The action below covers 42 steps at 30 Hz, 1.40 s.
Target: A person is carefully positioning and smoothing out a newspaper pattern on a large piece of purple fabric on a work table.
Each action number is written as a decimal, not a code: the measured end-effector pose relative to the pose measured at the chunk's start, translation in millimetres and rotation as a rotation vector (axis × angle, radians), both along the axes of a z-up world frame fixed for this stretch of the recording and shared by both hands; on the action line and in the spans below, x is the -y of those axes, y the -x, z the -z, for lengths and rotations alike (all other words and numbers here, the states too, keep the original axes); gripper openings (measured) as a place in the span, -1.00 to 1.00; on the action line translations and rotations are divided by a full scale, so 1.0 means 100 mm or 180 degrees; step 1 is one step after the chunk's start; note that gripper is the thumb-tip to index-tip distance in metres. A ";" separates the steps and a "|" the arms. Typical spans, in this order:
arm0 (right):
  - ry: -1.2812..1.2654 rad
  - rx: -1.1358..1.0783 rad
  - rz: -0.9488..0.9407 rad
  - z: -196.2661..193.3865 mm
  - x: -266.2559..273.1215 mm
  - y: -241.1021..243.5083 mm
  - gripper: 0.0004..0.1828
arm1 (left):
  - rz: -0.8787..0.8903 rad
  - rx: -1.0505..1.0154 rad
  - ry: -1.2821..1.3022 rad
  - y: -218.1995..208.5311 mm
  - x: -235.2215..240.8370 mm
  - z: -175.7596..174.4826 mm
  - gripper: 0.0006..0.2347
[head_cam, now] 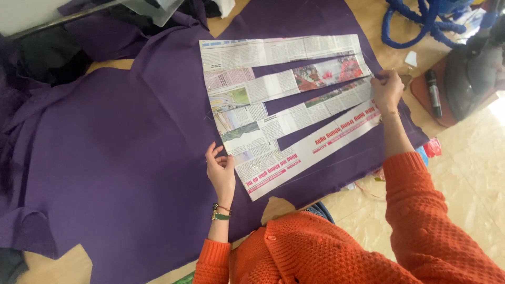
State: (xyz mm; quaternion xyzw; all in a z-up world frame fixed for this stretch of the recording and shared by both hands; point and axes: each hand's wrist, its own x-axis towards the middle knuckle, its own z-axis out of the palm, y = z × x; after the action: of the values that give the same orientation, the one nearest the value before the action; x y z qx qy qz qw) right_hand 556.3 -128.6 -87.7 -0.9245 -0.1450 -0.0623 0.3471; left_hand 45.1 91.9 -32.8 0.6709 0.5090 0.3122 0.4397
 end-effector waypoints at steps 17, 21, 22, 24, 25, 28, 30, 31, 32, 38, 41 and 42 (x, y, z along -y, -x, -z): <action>0.0244 -0.0457 -0.0463 -0.35 0.17 0.05 -0.82 | 0.0331 -0.0025 0.0056 -0.04 0.01 -0.09 -0.59; 0.0397 -0.0517 -0.0431 -0.32 0.18 -0.01 -0.76 | 0.0252 0.0025 0.0082 -0.05 0.02 -0.12 -0.59; 0.0392 -0.0548 -0.0422 -0.30 0.19 -0.03 -0.75 | 0.0294 0.0016 0.0096 -0.05 0.01 -0.12 -0.58; 0.0388 -0.0578 -0.0442 -0.31 0.19 -0.02 -0.73 | 0.0307 0.0008 0.0109 -0.05 0.00 -0.11 -0.57; 0.0359 -0.0645 -0.0372 -0.35 0.17 0.00 -0.73 | 0.0321 0.0003 0.0108 -0.05 0.00 -0.10 -0.56; 0.0289 -0.0694 -0.0347 -0.33 0.18 -0.01 -0.72 | 0.0346 0.0003 0.0108 -0.04 -0.02 -0.08 -0.56; 0.0248 -0.0677 -0.0372 -0.26 0.22 -0.06 -0.71 | 0.0379 0.0007 0.0112 -0.04 -0.05 -0.05 -0.57; 0.0221 -0.0623 -0.0420 -0.22 0.23 -0.09 -0.78 | 0.0375 0.0047 0.0057 -0.05 -0.07 -0.03 -0.57; 0.0202 -0.0570 -0.0466 -0.18 0.26 -0.11 -0.84 | 0.0372 0.0086 0.0011 -0.05 -0.07 0.00 -0.57; 0.0161 -0.0743 -0.0357 -0.28 0.19 -0.02 -0.83 | 0.0353 -0.0003 0.0077 -0.08 -0.08 -0.10 -0.59; 0.0086 -0.0800 -0.0288 -0.31 0.18 0.02 -0.81 | 0.0356 -0.0091 0.0005 -0.07 -0.08 -0.06 -0.59; 0.0077 -0.0796 -0.0281 -0.31 0.18 0.01 -0.81 | 0.0364 -0.0088 -0.0003 -0.07 -0.09 -0.06 -0.59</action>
State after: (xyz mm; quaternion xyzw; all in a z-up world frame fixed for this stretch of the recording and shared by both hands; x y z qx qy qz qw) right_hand 554.9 -146.4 -57.0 -0.9219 -0.1418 0.0706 0.3537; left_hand 52.1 100.5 -27.3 0.7034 0.4757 0.2776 0.4494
